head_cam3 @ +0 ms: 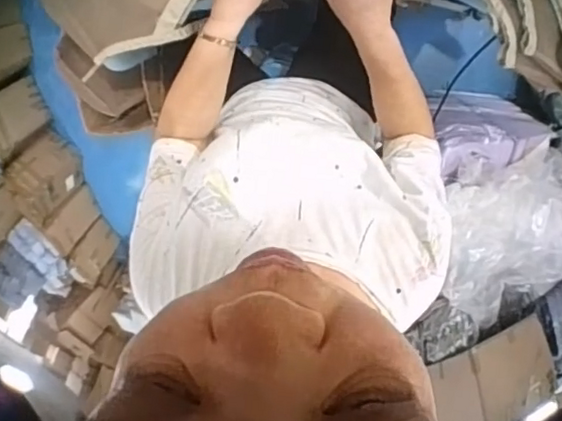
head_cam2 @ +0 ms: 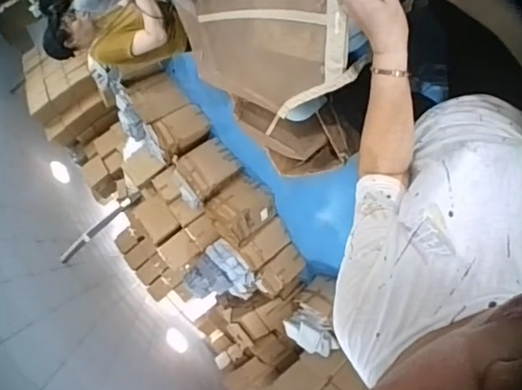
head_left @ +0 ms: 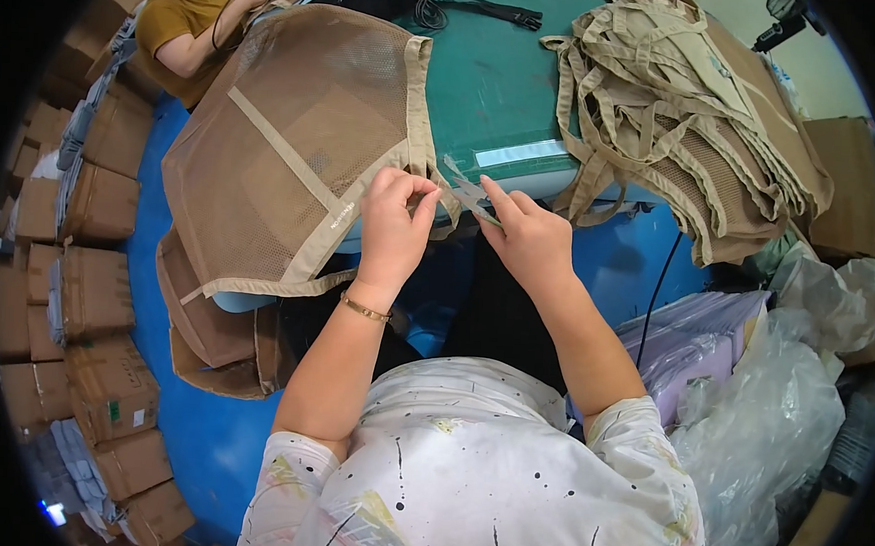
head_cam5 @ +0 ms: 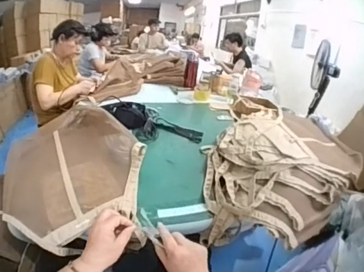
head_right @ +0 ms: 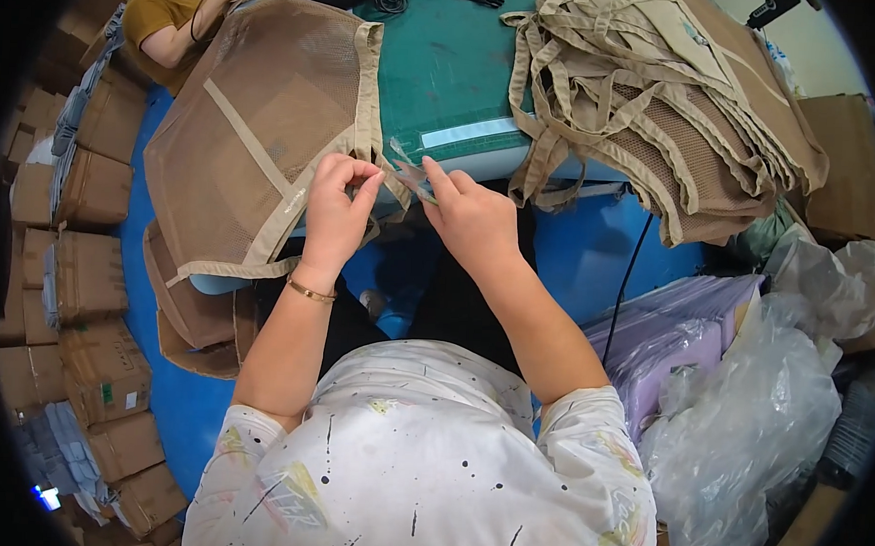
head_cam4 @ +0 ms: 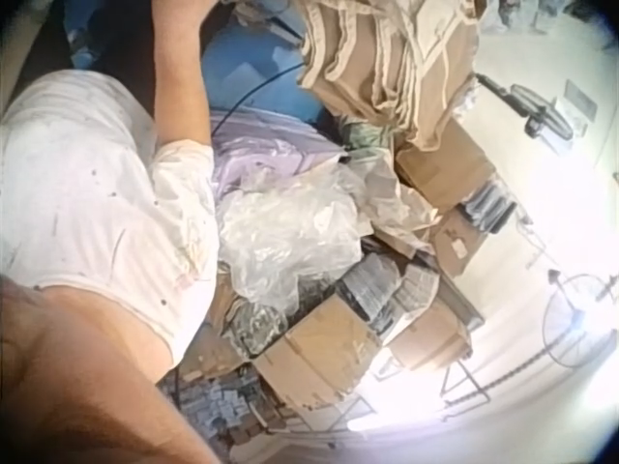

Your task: Inspect mesh bags and use thread nippers to trim excess threads and loose ends.

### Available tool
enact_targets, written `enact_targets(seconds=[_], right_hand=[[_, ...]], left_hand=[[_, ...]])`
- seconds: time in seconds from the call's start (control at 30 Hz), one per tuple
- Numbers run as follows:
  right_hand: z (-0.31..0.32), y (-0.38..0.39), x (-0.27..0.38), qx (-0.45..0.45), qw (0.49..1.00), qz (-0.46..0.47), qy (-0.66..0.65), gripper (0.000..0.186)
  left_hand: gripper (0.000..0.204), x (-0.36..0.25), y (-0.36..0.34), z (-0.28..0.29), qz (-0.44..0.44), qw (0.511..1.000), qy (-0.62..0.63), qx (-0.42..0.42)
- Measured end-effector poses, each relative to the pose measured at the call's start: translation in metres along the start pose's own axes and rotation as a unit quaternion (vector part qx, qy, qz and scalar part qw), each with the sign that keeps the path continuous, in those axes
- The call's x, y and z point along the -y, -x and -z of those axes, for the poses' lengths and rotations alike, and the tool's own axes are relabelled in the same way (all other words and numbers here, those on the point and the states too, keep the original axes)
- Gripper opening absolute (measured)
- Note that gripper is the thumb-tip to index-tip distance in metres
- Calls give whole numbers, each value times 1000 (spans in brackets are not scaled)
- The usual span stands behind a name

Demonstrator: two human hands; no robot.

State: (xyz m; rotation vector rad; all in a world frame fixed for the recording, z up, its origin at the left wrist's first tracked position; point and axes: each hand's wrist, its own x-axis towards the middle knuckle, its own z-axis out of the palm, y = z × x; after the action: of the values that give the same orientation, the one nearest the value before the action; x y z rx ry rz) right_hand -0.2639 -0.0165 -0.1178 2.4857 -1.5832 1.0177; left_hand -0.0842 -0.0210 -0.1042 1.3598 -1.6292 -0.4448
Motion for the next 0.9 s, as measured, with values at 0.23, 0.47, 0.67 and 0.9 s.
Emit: enact_targets(seconds=[0.23, 0.47, 0.67, 0.9], right_hand=[[-3, -5, 2, 11, 999, 32, 39, 48], [-6, -7, 2, 14, 998, 38, 42, 45], [-8, -10, 2, 2, 998, 46, 42, 41], [-2, -5, -5, -16, 997, -59, -38, 36]], left_hand=[[7, 0, 1, 2, 7, 1000, 7, 5], [7, 1, 0, 1, 6, 1000, 7, 4], [7, 0, -1, 1, -4, 1000, 9, -4], [17, 0, 0, 7, -28, 999, -11, 33]])
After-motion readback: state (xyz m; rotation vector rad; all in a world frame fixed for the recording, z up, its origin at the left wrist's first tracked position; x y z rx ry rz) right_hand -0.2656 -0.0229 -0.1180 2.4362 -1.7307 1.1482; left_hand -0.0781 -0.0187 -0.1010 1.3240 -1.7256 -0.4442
